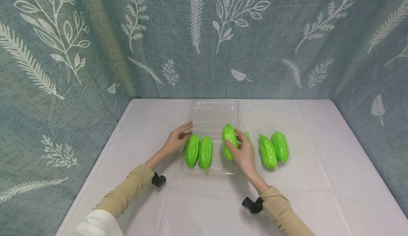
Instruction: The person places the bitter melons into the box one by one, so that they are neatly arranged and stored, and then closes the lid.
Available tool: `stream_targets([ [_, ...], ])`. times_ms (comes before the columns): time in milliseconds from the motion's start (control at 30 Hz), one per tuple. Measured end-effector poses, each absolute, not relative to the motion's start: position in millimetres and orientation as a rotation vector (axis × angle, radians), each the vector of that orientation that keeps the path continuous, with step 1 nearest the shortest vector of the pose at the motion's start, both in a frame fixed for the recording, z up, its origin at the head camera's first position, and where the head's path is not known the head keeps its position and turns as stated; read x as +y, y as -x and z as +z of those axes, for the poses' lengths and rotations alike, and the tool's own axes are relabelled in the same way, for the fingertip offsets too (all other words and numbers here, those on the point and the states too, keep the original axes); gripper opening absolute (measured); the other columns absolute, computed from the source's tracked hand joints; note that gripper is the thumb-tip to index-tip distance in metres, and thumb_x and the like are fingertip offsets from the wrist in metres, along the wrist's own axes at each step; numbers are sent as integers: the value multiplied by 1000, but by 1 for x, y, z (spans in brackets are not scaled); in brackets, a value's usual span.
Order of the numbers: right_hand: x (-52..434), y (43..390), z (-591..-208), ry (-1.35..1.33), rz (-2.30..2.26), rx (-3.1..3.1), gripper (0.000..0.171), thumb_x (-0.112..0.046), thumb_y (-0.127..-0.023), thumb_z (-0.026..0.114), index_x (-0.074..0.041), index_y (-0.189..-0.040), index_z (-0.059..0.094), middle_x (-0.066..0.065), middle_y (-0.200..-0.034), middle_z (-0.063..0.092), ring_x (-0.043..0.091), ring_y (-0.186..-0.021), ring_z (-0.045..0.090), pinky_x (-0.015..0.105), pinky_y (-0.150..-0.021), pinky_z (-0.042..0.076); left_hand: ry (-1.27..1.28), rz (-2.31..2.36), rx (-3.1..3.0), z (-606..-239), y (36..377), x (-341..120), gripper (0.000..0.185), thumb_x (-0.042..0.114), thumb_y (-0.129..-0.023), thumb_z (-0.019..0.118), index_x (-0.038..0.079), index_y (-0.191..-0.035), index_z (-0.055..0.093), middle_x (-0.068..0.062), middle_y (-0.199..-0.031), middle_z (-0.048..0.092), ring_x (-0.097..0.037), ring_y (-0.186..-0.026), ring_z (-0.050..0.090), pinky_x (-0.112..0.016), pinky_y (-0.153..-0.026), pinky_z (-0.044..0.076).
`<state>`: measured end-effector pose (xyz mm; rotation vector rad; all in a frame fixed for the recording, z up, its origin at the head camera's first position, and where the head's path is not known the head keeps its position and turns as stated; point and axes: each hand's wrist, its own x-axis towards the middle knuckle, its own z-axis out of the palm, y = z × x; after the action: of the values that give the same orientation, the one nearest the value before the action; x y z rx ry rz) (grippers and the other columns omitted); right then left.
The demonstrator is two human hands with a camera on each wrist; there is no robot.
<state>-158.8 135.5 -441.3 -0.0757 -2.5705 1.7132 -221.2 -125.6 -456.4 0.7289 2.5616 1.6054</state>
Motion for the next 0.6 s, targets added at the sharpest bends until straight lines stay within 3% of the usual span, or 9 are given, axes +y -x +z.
stream_targets([
  [600,116,157,-453,5,1728,-2585,60,-22,-91,63,0,-141,40,30,-134,50,46,-110,59,49,-92,55,-719,1600,2571,-455,221,-125,45,-14,-89,45,-15,-134,42,-30,-147,33,-47,-116,54,-48,-101,49],
])
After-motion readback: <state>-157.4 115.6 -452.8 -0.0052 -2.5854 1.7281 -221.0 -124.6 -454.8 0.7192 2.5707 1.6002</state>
